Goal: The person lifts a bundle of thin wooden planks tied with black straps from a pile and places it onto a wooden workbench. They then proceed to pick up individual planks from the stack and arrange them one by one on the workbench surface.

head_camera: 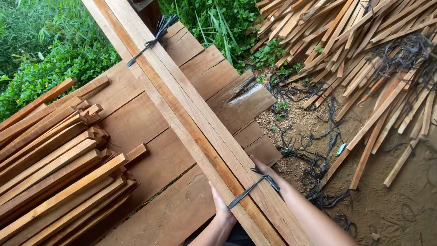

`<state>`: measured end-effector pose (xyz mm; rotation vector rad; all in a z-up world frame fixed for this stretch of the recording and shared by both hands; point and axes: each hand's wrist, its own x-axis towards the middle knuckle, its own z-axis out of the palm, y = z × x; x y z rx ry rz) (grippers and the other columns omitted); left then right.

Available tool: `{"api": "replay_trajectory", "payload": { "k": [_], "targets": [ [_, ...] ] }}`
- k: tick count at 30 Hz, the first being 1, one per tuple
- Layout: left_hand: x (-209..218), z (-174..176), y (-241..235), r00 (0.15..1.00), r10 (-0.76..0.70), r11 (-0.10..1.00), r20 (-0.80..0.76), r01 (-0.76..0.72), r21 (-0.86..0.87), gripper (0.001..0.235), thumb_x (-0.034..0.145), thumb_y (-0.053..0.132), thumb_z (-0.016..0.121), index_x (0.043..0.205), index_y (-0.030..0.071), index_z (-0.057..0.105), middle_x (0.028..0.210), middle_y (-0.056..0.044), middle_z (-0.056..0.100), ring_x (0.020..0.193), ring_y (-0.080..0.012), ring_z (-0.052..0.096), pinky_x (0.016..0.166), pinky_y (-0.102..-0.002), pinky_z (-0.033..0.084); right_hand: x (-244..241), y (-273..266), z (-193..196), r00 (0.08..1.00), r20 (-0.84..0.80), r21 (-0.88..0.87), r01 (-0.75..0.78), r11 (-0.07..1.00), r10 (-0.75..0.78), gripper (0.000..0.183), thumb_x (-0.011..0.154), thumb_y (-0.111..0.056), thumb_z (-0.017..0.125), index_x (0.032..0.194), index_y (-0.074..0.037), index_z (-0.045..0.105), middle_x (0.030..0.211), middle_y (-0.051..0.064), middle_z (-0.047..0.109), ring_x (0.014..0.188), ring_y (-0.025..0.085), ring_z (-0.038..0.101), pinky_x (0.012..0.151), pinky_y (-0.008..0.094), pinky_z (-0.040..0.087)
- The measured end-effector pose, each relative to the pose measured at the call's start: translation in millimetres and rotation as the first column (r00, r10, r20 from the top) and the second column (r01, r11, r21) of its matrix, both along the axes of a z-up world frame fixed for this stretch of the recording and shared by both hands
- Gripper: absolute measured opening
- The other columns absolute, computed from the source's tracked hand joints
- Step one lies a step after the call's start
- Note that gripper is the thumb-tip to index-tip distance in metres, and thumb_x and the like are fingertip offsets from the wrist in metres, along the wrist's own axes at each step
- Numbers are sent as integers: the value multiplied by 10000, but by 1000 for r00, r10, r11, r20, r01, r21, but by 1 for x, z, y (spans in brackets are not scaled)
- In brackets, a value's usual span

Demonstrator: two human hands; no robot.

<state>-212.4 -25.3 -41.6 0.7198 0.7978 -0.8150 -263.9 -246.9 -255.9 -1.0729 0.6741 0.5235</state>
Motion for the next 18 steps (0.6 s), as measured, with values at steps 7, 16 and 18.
{"api": "replay_trajectory", "payload": {
  "k": [7, 16, 18],
  "targets": [
    [-3, -3, -3, 997, 71, 997, -21, -72, -21, 962, 909, 796, 223, 1529, 84, 408, 1479, -207, 531, 1308, -368, 551, 1064, -522, 480, 24, 19, 102, 939, -271, 88, 243, 966, -212, 820, 881, -621, 641, 1410, 7, 629, 1447, 219, 632, 1276, 273, 598, 1061, 392, 490],
    [9, -8, -1, 995, 42, 999, 92, -41, -13, 839, 948, 726, 283, 1491, 109, 453, 1437, -156, 580, 1289, -324, 571, 1058, -493, 492, 28, 1, 67, 981, 86, 117, 161, 980, -172, 645, 934, -459, 657, 1439, -63, 590, 1463, 100, 619, 1308, 193, 572, 1097, 331, 459],
    [9, -43, 15, 967, -220, 957, 130, 188, 219, 803, 983, 701, 298, 1460, 103, 543, 1416, -189, 605, 1313, -411, 524, 1087, -531, 444, 27, -15, 49, 999, 32, -144, 25, 989, -21, 615, 977, -468, 593, 1432, -55, 601, 1463, 113, 637, 1323, 231, 592, 1094, 376, 491]
  ]
}}
